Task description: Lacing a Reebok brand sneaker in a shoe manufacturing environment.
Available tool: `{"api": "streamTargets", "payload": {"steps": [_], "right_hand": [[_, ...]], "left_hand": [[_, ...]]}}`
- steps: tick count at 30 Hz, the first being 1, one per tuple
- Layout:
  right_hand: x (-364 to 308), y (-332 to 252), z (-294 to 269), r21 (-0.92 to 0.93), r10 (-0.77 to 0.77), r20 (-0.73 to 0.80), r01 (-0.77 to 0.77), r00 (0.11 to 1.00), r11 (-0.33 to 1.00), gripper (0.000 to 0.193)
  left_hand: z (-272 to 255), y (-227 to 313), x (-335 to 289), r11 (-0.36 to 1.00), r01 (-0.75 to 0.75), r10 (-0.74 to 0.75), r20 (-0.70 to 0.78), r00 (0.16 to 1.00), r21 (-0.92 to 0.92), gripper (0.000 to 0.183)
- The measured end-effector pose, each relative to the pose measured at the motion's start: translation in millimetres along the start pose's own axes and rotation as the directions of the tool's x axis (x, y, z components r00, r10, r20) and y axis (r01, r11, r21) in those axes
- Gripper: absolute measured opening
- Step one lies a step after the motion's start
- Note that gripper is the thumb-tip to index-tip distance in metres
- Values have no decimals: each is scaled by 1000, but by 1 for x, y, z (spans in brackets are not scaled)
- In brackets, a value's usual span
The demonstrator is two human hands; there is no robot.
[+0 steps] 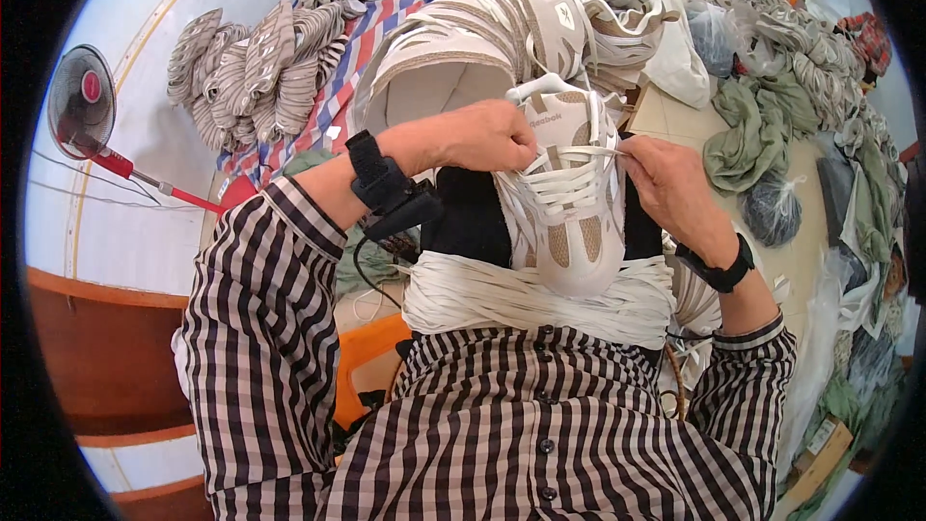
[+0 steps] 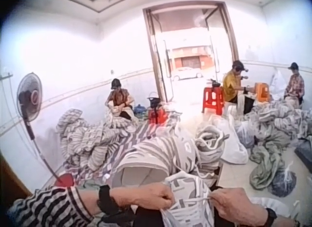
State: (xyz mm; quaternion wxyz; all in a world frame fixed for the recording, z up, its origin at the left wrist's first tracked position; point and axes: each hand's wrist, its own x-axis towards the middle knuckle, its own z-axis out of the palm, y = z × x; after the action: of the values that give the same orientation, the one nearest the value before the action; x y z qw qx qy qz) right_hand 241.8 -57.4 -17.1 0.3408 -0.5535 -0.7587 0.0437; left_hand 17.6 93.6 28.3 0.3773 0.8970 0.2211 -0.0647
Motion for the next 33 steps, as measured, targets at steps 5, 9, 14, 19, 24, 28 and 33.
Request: {"api": "streamTargets", "payload": {"steps": [5,9,14,19,24,28,33], "right_hand": [[0,0,2,5,17,-7,-17,1000,1000,9],[0,-1,3,3,61,10,-61,998,998,9],[0,0,2,12,90,46,-90,995,996,8],[0,0,6,63,112,40,-114,993,991,6],[4,-12,-7,150,117,-150,-94,982,984,21],[22,-27,-20,10,-164,-184,169,969,986,26],[52,-52,14,-149,-385,60,390,921,909,21]], "left_hand": [[-8,5,2,978,18,-59,194,979,208,16],[-9,-1,1,997,-70,74,188,979,-30,15],[-14,-2,2,956,70,1,242,970,-286,13],[-17,8,4,997,-10,29,247,969,-77,9],[-5,5,-4,996,4,-16,139,990,89,8],[13,-7,-24,976,-151,114,-224,968,-157,14],[33,-17,-38,906,-187,15,-413,911,-380,25]]}}
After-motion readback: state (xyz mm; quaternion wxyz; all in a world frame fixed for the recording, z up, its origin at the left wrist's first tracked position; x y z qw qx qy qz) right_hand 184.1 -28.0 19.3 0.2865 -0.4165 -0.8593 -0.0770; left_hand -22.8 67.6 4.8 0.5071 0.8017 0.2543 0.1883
